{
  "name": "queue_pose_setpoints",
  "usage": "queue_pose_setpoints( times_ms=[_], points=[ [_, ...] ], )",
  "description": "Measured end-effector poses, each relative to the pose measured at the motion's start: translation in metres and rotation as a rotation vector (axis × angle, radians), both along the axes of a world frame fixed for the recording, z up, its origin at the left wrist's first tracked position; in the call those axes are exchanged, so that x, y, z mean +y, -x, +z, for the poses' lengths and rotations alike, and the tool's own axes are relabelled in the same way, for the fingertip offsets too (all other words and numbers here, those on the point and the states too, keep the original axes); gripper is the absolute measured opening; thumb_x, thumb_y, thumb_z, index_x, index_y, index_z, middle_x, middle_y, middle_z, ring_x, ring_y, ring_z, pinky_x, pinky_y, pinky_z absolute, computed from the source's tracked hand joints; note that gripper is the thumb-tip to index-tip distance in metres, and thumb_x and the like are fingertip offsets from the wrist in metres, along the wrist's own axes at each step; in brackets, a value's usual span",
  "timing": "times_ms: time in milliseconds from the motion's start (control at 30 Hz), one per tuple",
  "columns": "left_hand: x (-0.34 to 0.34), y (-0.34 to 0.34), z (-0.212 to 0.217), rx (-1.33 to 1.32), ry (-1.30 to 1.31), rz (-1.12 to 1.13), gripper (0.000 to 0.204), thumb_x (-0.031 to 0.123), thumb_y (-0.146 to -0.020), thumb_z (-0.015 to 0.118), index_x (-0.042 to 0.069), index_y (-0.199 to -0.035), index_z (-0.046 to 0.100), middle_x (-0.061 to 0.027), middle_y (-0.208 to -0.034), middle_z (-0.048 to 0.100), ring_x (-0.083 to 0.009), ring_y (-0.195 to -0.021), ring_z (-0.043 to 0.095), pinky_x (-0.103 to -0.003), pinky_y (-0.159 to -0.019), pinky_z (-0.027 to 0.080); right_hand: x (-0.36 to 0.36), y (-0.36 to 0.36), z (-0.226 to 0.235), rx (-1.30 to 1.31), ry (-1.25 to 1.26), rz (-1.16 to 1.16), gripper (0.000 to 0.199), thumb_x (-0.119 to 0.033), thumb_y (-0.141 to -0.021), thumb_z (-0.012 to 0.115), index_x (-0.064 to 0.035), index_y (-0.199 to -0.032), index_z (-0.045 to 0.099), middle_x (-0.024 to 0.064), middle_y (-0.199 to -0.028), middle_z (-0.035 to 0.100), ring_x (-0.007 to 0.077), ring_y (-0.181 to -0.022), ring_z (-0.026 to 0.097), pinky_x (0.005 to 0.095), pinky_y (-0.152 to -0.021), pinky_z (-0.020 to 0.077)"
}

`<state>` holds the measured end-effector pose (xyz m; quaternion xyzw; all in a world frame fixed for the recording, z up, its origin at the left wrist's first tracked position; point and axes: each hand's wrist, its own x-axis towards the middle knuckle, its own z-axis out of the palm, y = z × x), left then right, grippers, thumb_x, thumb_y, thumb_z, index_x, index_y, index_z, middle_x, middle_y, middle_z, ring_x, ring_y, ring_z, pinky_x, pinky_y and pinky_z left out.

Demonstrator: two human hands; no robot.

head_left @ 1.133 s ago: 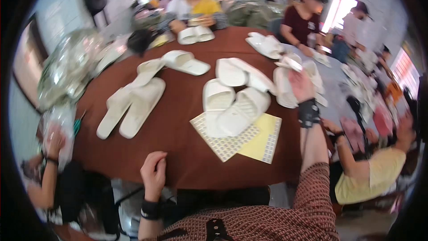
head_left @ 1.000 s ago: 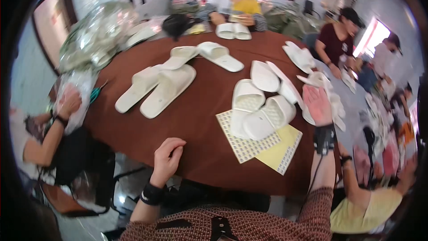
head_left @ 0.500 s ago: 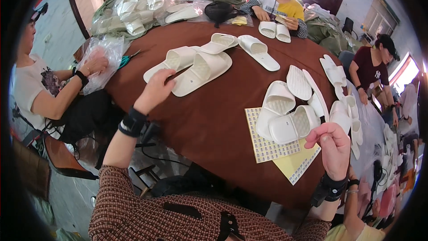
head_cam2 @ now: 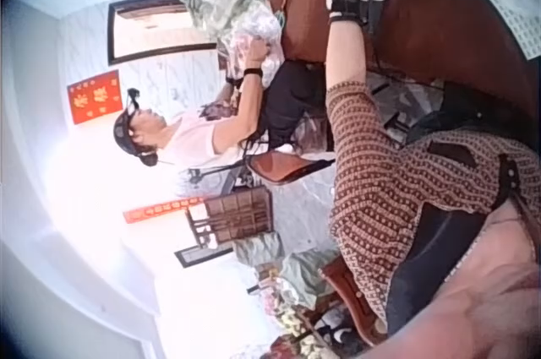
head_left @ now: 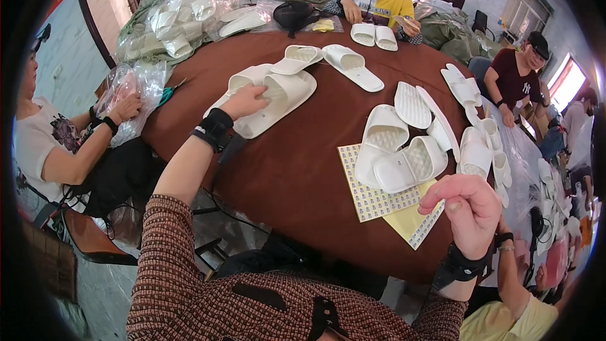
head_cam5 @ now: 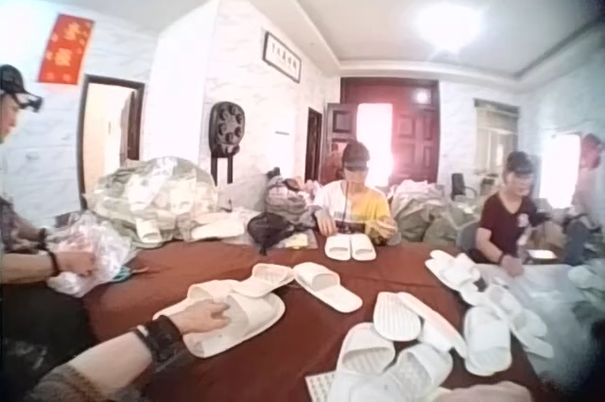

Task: Inspecting and sorting slippers at a manufacturing station.

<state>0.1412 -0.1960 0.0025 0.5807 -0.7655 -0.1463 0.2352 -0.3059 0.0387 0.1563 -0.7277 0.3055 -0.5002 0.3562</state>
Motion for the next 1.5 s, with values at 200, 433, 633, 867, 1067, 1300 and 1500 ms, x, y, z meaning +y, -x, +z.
queue_pose_setpoints(
  times_ms=[200,433,633,867,1067,1300,1500],
  points=[
    [0.023,0.043,0.000,-0.107,0.039,-0.170,0.041,0.022,-0.088,0.061,0.003,-0.124,0.061,-0.0192,-0.094,0.056,-0.0340,-0.090,0.058,-0.042,-0.081,0.047,-0.010,-0.010,-0.010,0.015,-0.038,0.005,0.016,0.008,-0.090,0.054,0.0069,-0.100,0.066,0.0133,-0.087,0.072,0.0173,-0.079,0.070,0.0286,-0.075,0.0560],
    [0.078,0.098,0.008,-0.132,0.047,-0.334,0.036,0.024,-0.090,0.061,0.006,-0.122,0.061,-0.0218,-0.106,0.056,-0.0383,-0.098,0.057,-0.045,-0.086,0.047,-0.048,-0.030,-0.037,0.087,-0.157,0.113,0.017,-0.001,-0.097,0.054,0.0037,-0.110,0.064,0.0091,-0.097,0.070,0.0135,-0.089,0.068,0.0268,-0.079,0.0549],
    [0.110,0.096,0.024,0.020,-0.039,-0.432,0.049,0.018,-0.092,0.062,0.004,-0.137,0.052,-0.0200,-0.120,0.055,-0.0368,-0.111,0.055,-0.040,-0.095,0.045,-0.073,-0.050,-0.061,0.175,-0.144,0.055,0.018,-0.003,-0.095,0.057,0.0004,-0.111,0.064,0.0083,-0.097,0.071,0.0142,-0.090,0.068,0.0281,-0.079,0.0534],
    [0.186,0.079,0.038,-0.170,0.105,-0.223,0.064,0.020,-0.085,0.074,0.005,-0.142,0.049,-0.0210,-0.148,0.044,-0.0406,-0.131,0.046,-0.046,-0.108,0.037,-0.107,-0.051,-0.079,0.420,0.002,-0.063,0.020,-0.010,-0.093,0.058,0.0005,-0.109,0.064,0.0163,-0.098,0.069,0.0276,-0.088,0.069,0.0354,-0.077,0.0536],
    [0.205,0.064,-0.007,-0.034,0.169,-0.040,0.076,0.026,-0.077,0.082,0.002,-0.140,0.049,-0.0189,-0.148,0.045,-0.0366,-0.131,0.046,-0.046,-0.106,0.036,-0.161,-0.068,-0.109,0.634,0.198,-0.166,0.045,-0.016,-0.091,0.063,-0.0021,-0.132,0.053,0.0179,-0.109,0.066,0.0316,-0.094,0.065,0.0390,-0.084,0.0517],
    [0.205,0.073,-0.016,-0.011,0.296,0.034,0.074,0.035,-0.068,0.086,0.000,-0.127,0.059,-0.0175,-0.142,0.052,-0.0358,-0.126,0.050,-0.047,-0.105,0.036,-0.198,-0.096,-0.109,0.944,0.059,-0.256,0.057,-0.019,-0.091,0.062,-0.0009,-0.141,0.042,0.0227,-0.117,0.061,0.0352,-0.102,0.062,0.0443,-0.091,0.0484],
    [0.205,0.069,-0.015,0.019,0.319,-0.024,0.068,0.036,-0.070,0.083,0.003,-0.125,0.060,-0.0179,-0.143,0.051,-0.0372,-0.126,0.050,-0.046,-0.105,0.036,-0.202,-0.113,-0.115,1.094,0.079,-0.261,0.043,-0.007,-0.090,0.052,-0.0036,-0.133,0.046,0.0244,-0.112,0.061,0.0416,-0.104,0.062,0.0496,-0.090,0.0491]
  ],
)
